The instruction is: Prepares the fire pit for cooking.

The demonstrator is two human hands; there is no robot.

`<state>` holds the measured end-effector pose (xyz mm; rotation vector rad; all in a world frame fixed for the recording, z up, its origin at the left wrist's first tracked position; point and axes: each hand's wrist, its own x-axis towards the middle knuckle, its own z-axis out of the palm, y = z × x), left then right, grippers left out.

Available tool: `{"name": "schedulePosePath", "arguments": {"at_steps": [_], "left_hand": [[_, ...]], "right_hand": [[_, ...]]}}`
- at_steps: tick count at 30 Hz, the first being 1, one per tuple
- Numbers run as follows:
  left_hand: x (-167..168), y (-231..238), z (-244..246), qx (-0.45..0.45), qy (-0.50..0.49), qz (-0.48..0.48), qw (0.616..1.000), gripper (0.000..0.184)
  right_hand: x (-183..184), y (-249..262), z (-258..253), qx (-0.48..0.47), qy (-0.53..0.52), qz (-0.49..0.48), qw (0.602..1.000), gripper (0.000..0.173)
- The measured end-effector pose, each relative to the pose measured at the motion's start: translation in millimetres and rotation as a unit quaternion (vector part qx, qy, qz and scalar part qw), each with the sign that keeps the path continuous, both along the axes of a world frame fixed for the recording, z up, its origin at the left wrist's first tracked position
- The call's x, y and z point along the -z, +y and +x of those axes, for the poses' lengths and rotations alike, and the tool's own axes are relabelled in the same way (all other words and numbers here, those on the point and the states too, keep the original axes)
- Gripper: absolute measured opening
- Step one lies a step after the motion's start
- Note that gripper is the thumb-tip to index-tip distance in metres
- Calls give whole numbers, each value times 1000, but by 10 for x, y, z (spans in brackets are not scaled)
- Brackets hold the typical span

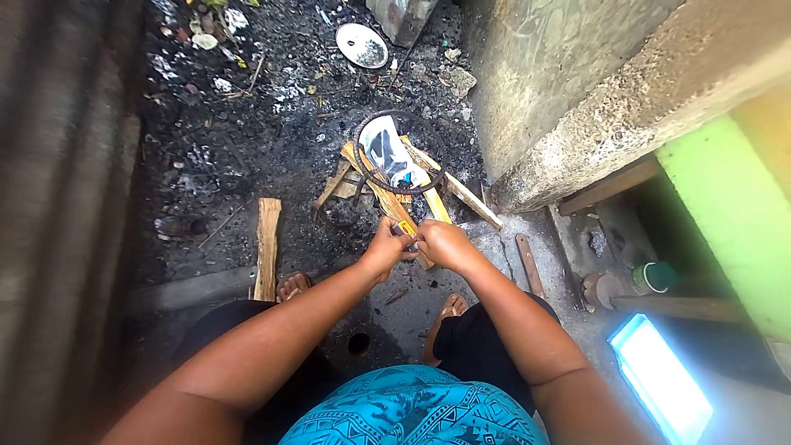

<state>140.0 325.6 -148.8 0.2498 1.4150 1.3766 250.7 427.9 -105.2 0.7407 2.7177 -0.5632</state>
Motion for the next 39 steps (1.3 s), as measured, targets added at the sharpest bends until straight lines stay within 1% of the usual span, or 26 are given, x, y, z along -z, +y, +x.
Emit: {"name": "schedulePosePath", "arguments": {"at_steps": [5, 15, 26, 39], "left_hand": [[5, 2, 8, 7, 12, -3, 1000, 34], [-4, -1, 7, 19, 19, -6, 1000, 33], [12, 6, 6, 15, 10, -2, 1000, 29], [9, 6, 16, 15, 14, -10, 1000, 36]], "right_hand": [[-25, -78, -25, 1, -23, 35, 999, 17], [0, -94, -8, -7, -10, 50, 999, 18], [-17, -109, -16, -10, -29, 50, 998, 18], [-9, -113, -6, -14, -18, 57, 998, 20]]}}
